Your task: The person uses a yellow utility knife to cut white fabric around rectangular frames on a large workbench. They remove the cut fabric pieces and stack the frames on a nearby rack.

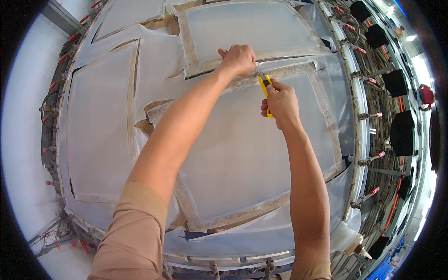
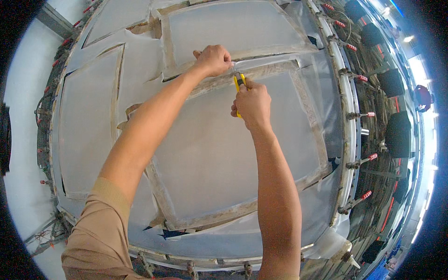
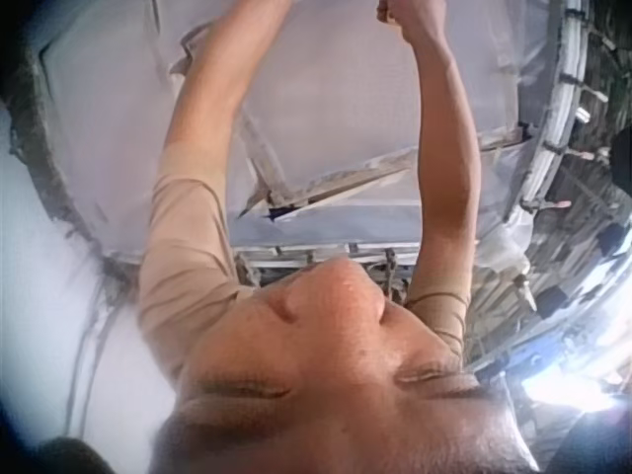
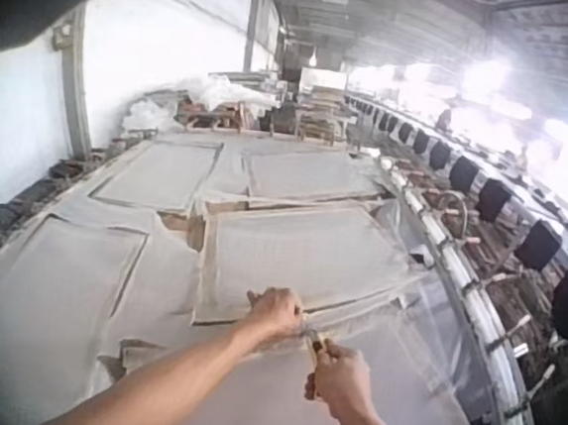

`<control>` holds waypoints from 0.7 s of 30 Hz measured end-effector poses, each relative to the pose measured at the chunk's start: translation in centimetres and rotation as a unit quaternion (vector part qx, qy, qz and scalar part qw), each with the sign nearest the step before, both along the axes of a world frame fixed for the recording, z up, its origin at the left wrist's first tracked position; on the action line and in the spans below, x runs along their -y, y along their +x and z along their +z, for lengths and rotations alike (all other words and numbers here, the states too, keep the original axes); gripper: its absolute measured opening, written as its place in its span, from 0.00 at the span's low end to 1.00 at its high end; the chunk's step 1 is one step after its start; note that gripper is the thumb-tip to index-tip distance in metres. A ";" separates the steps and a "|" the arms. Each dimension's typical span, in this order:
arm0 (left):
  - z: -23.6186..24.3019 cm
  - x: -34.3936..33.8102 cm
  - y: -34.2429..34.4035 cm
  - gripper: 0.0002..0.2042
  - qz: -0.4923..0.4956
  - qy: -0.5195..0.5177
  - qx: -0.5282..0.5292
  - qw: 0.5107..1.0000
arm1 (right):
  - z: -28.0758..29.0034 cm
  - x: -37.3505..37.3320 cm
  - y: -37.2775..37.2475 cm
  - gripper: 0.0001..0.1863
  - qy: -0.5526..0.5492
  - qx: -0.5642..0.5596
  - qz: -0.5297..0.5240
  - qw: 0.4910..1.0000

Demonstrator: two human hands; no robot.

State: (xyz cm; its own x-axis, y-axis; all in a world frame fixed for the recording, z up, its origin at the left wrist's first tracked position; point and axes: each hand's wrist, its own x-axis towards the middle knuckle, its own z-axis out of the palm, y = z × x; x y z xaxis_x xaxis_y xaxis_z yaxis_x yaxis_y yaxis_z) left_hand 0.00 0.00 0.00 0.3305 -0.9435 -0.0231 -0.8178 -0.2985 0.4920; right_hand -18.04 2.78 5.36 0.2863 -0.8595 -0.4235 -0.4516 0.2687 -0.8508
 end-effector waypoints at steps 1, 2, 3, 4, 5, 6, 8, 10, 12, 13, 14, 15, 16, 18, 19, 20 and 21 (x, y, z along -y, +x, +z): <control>0.2 0.1 0.0 0.09 -0.006 -0.009 0.008 1.000 | -0.1 0.3 -0.2 0.20 -0.003 0.003 0.003 1.000; 0.3 0.0 0.0 0.09 -0.013 -0.015 0.016 1.000 | -0.1 0.6 -0.4 0.20 -0.004 0.014 0.008 1.000; 0.3 0.0 -0.1 0.08 -0.014 -0.016 0.017 1.000 | 0.1 1.3 -0.6 0.19 -0.014 0.001 0.003 1.000; 0.5 -0.2 0.3 0.08 -0.014 -0.015 0.024 0.999 | 0.4 2.1 -0.4 0.19 -0.023 0.003 0.000 1.000; 0.5 -0.2 0.2 0.07 -0.014 -0.017 0.025 0.999 | 0.7 2.5 -0.6 0.19 -0.033 -0.017 -0.015 0.999; 0.6 -0.1 0.3 0.07 -0.015 -0.014 0.026 0.999 | 1.0 2.6 -0.5 0.17 -0.021 -0.025 -0.022 0.999; 0.7 0.0 0.2 0.07 -0.015 -0.011 0.022 1.000 | 1.3 1.5 -0.1 0.19 -0.007 -0.010 0.006 1.000; 0.6 0.1 0.0 0.07 -0.005 -0.022 0.035 0.999 | 1.3 -0.1 0.0 0.19 -0.014 -0.026 0.037 0.999; 1.1 0.6 0.5 0.07 -0.014 -0.034 0.034 0.999 | 1.1 -1.2 0.8 0.19 0.015 -0.044 0.074 0.996; 1.5 0.7 1.2 0.08 -0.025 -0.037 0.028 0.999 | 1.0 -1.6 1.1 0.19 0.027 -0.034 0.103 0.994; 1.8 0.5 1.8 0.08 -0.035 -0.028 0.024 0.999 | 0.9 -2.0 1.7 0.16 -0.008 0.000 0.060 0.998; 2.0 0.5 2.1 0.09 -0.038 -0.035 0.036 0.998 | 1.0 -2.0 2.0 0.16 -0.012 0.008 0.063 0.998; 2.0 0.3 2.1 0.09 -0.039 -0.026 0.045 0.998 | 1.1 -2.3 2.1 0.16 -0.007 0.008 0.061 0.998; 2.0 0.3 2.2 0.11 -0.044 0.009 0.041 0.998 | 1.1 -3.4 2.4 0.16 0.006 0.006 0.058 0.998; 1.9 0.2 2.3 0.12 -0.047 0.026 0.010 0.998 | 0.8 -4.1 2.7 0.16 0.002 0.005 0.057 0.998; 1.9 0.2 2.1 0.13 -0.054 0.041 -0.027 0.997 | 0.5 -4.8 3.0 0.16 -0.001 0.004 0.053 0.999; 2.1 0.1 2.0 0.14 -0.058 0.062 -0.068 0.994 | 0.3 -5.3 3.1 0.16 -0.001 -0.001 0.045 0.999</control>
